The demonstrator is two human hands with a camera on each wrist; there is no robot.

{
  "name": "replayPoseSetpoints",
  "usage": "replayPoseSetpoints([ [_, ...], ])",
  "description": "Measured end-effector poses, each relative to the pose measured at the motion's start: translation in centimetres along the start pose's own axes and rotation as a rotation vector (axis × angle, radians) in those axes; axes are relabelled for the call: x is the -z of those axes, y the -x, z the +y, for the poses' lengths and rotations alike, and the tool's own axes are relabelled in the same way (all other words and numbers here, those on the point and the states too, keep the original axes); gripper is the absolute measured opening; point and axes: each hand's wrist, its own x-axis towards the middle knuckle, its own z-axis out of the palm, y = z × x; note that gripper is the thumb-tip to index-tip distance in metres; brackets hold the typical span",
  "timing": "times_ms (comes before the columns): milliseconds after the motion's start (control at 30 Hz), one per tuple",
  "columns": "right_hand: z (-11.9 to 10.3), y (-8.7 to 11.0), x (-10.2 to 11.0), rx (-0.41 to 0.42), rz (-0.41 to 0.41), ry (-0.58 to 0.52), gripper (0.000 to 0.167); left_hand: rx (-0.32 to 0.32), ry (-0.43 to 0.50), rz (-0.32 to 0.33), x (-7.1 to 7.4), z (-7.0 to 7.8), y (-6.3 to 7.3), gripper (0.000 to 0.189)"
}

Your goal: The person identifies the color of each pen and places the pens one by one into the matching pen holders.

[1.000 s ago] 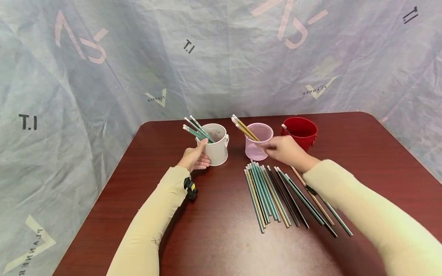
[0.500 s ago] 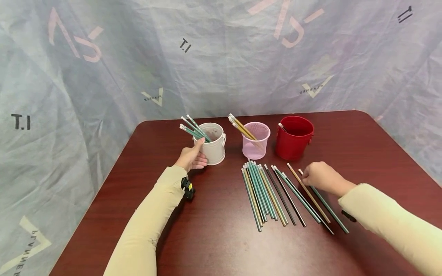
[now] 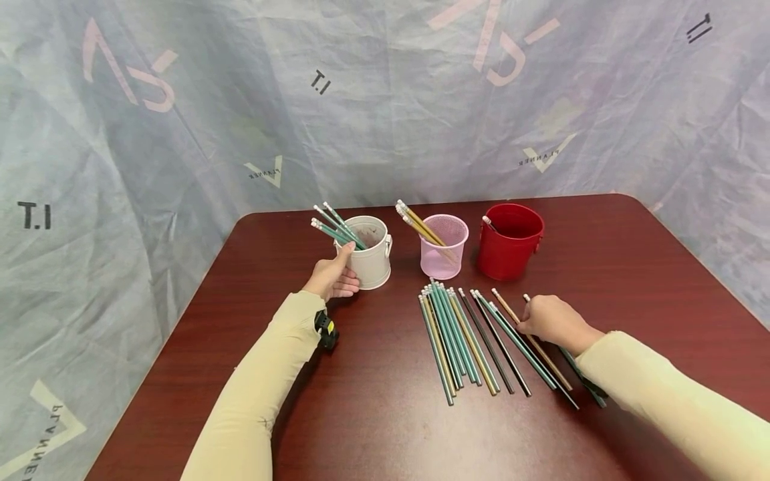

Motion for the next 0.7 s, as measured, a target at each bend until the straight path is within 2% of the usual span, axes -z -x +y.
replayPoseSetpoints([
  [167,-0.4,-0.2,0.3,-0.013,-0.011,-0.019,0.031,0.004,0.009,0.003,0.0,0.0,-0.1,0.064],
  [400,-1.0,-0.4,2.4,0.043,0.023,-0.107,0.006,0.008,0.001,-0.005,0.0,0.1,0.0,0.064],
  [633,-2.1,-0.9,5.2,0.076,0.065,-0.185,0.006,0.006,0.004,-0.016,0.1,0.2,0.0,0.065],
  [700,-2.7,-1.0,6.1,0.091,0.098,-0.195,0.007,0.010,0.006,-0.024,0.1,0.2,-0.1,0.064],
])
